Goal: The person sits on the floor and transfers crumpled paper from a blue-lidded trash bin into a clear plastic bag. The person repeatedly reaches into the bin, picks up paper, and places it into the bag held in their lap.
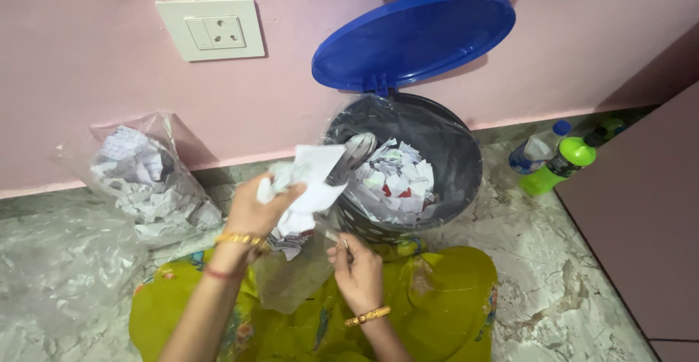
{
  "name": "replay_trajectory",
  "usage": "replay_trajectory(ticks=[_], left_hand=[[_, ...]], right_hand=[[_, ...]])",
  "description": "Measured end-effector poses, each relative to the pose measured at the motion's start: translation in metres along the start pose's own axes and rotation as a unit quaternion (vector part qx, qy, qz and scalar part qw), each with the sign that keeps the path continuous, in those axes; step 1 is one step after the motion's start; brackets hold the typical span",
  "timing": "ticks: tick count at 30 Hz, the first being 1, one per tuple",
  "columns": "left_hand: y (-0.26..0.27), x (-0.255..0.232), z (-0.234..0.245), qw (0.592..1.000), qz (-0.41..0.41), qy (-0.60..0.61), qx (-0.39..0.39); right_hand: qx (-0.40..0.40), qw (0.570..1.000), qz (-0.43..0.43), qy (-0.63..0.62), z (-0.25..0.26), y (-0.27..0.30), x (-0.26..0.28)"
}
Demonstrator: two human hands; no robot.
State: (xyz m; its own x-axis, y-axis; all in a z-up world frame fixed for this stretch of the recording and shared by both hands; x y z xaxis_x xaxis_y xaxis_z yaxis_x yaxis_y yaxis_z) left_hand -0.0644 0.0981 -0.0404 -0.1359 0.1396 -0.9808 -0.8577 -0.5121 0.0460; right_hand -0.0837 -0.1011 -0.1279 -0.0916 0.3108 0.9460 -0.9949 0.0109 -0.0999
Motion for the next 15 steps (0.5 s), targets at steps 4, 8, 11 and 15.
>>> replay_trajectory(ticks=[4,8,11,15], left_hand=[[0.027,0.035,0.027,1.0,0.029,0.002,0.005],[0.055,0.069,0.038,0.992,0.063,0.035,0.104],[0.063,0.081,0.035,0.974,-0.124,-0.187,0.037],[0.056,0.096,0.02,0.936,-0.127,-0.325,-0.043]], right_hand=[[-0.012,1.0,0.001,-0.007,-0.002,-0.004,0.002],[-0.025,0.998,0.058,0.016,-0.001,-0.007,0.004],[-0.03,0.994,0.096,0.035,-0.002,-0.007,0.007],[-0.025,0.996,0.035,0.075,-0.008,-0.004,0.011]])
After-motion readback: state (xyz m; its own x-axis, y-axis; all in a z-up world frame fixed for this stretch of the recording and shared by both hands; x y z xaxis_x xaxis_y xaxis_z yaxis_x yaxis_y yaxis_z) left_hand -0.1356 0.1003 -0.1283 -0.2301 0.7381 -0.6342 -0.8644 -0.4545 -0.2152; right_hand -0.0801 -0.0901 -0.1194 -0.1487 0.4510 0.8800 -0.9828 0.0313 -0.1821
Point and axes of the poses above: each hand's wrist, its own y-axis away from the middle knuckle, its own z-axis out of the back of the hand, x = y × z, the point moved 1 cm from there along -y, towards the middle knuckle, and after that the axes turned 10 degrees about -x, right-handed, at the moved point
